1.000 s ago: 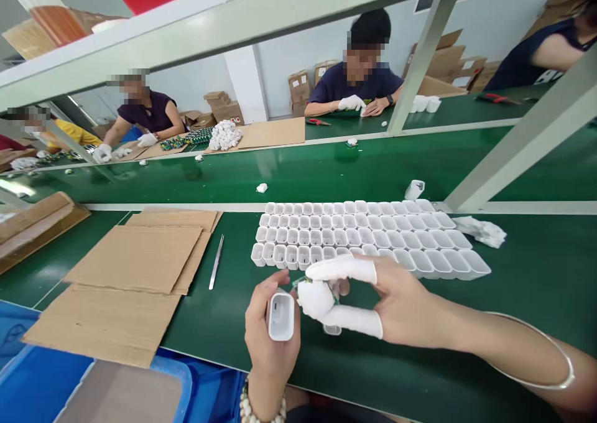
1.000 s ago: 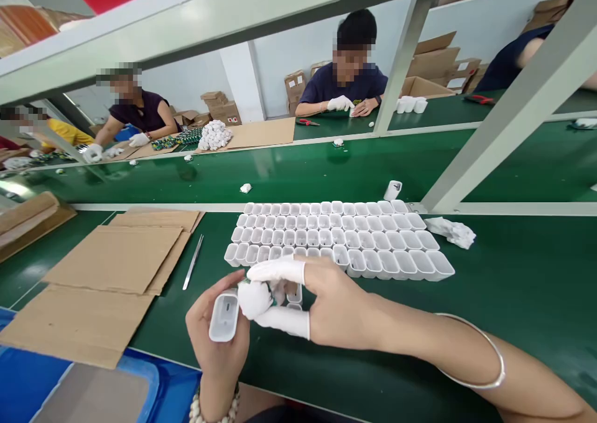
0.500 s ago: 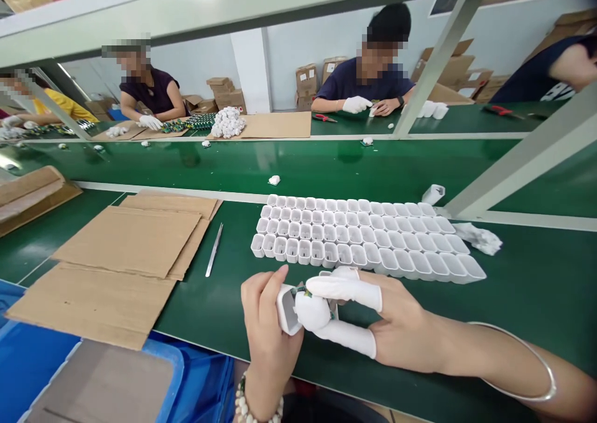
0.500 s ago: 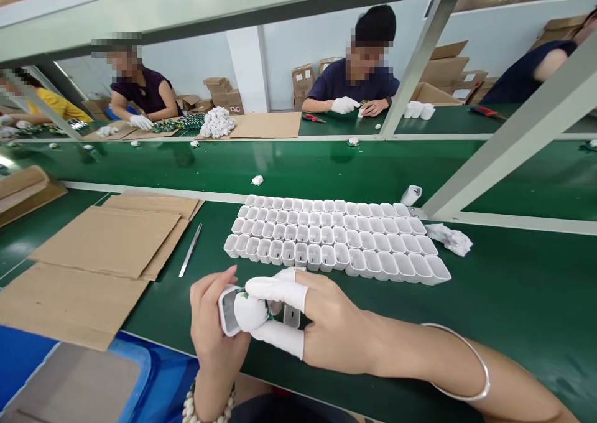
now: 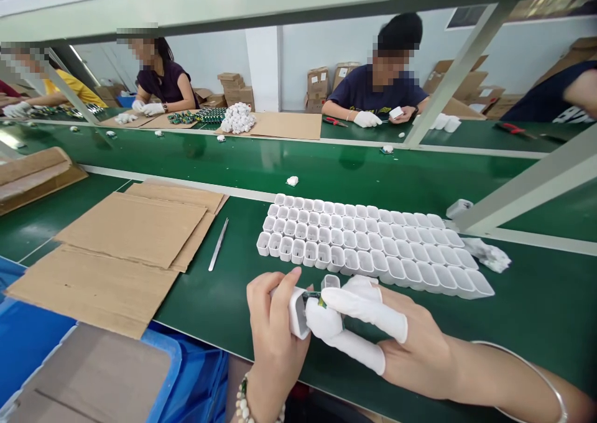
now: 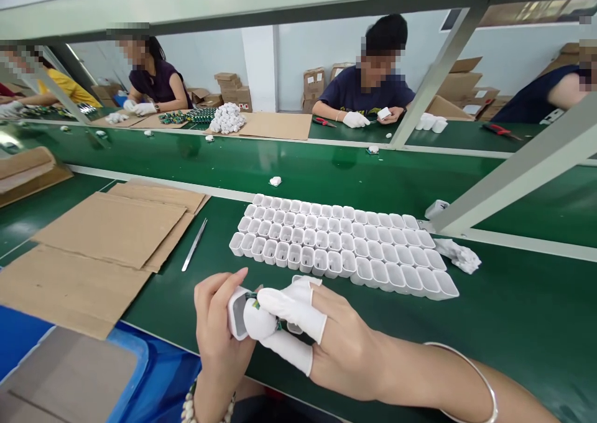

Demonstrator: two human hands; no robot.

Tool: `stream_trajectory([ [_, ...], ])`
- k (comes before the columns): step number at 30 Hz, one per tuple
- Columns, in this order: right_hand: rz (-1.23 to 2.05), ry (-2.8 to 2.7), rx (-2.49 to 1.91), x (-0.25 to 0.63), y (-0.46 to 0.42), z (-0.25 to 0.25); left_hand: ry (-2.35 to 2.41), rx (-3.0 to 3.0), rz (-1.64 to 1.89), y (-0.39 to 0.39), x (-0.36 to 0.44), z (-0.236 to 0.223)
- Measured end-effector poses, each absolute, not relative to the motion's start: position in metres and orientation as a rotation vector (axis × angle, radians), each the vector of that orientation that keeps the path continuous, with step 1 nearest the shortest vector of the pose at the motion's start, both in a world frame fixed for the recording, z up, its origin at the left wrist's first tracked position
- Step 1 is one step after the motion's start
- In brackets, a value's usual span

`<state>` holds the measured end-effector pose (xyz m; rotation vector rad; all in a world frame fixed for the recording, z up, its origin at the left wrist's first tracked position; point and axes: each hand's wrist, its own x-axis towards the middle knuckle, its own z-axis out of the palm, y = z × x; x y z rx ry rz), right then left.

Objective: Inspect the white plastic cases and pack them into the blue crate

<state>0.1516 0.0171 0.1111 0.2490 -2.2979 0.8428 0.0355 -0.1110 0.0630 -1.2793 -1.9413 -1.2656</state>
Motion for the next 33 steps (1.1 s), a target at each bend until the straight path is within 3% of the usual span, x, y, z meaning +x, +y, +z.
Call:
stream_trajectory([
  [15,0.624,-2.431,0.081,0.158,0.014,0.103,-2.078,-1.252,-1.288,-0.107,0.044,0.062],
  [23,0.374,-2.714,0.160,0.164,0.014,0.115,-2.183,-1.071,-1.469,-0.106,0.043,0.056],
  [33,0.371,-2.794,0.234,0.164,0.016,0.123,-2.212,-1.051,-1.529,-0.107,0.041,0.055],
])
